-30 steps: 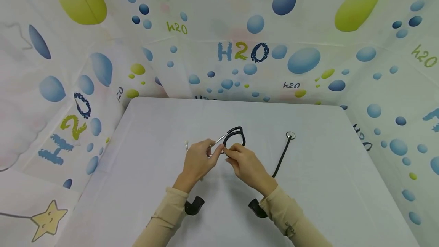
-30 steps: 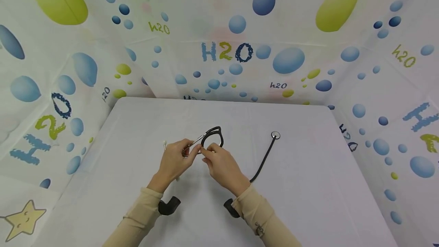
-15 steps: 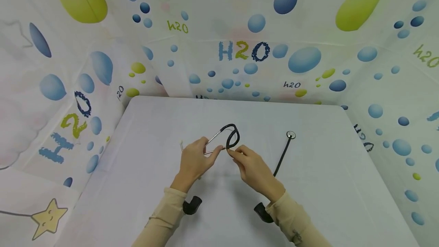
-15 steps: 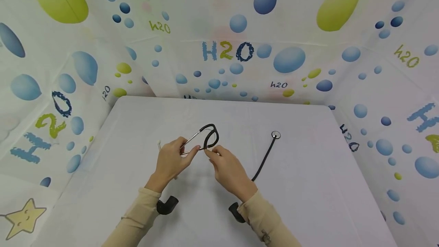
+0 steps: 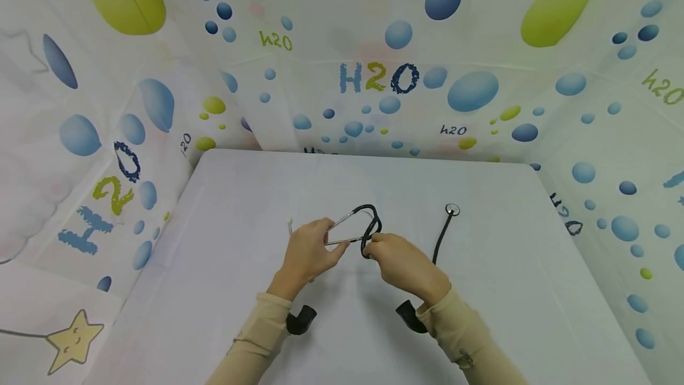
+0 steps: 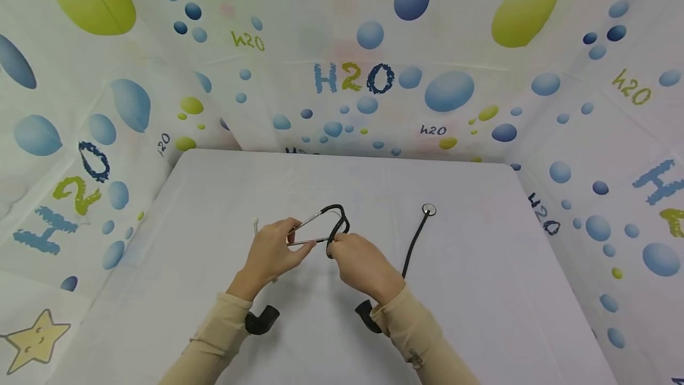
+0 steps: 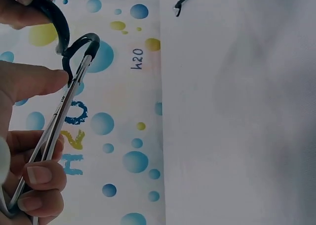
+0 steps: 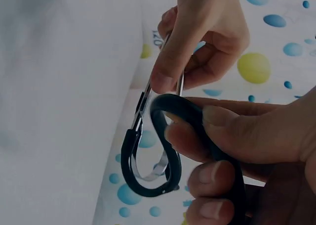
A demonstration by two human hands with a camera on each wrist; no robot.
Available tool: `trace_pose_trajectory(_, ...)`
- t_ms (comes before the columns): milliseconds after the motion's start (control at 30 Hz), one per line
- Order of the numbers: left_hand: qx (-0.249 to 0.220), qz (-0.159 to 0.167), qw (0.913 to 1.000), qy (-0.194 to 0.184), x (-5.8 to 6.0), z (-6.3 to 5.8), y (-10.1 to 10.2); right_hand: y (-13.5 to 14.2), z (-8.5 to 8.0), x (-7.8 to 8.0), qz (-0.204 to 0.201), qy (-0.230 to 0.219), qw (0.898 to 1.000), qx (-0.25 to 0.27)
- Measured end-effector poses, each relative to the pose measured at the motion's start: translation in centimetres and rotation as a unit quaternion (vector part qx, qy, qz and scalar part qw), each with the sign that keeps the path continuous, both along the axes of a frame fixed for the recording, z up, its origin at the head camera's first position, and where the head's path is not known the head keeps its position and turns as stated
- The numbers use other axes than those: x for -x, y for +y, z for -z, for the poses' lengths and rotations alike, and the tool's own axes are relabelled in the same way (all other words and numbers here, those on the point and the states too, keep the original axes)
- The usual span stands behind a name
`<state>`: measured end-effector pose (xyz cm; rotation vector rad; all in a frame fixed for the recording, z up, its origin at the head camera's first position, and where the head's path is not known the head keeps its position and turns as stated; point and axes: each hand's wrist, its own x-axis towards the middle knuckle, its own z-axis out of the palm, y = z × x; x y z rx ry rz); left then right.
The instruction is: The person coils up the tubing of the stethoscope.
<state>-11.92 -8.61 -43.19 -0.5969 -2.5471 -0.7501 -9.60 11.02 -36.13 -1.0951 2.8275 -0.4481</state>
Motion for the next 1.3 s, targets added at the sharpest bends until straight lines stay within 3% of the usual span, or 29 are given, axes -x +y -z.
trace_pose_trajectory(200,0.014,0.038,0.9992,0.002,-0.5,-0.2,0.1,-0.7,0.4,1.0,-0.006,-0.068,0.998,0.01)
trace_pose_trajectory(500,0.029,0.059,0.9975,0.025,-0.6,0.0,0.0,-0.6,0.8,1.6,-0.02,-0.088,0.996,0.027)
trace_pose_trajectory(733,0.011,0.08,0.9954,0.051,-0.7,0.7,0.5,0.1,1.0,2.0,-0.042,-0.066,0.994,0.075)
trace_pose_trajectory(1033,0.031,0.045,0.9959,0.073,-0.5,0.7,-0.1,-0.4,1.5,1.2,-0.028,-0.063,0.997,0.026)
trace_pose_trajectory(1300,0.007,0.07,0.9936,0.088,-0.8,1.1,0.5,-0.8,2.0,1.3,-0.036,-0.026,0.998,0.052)
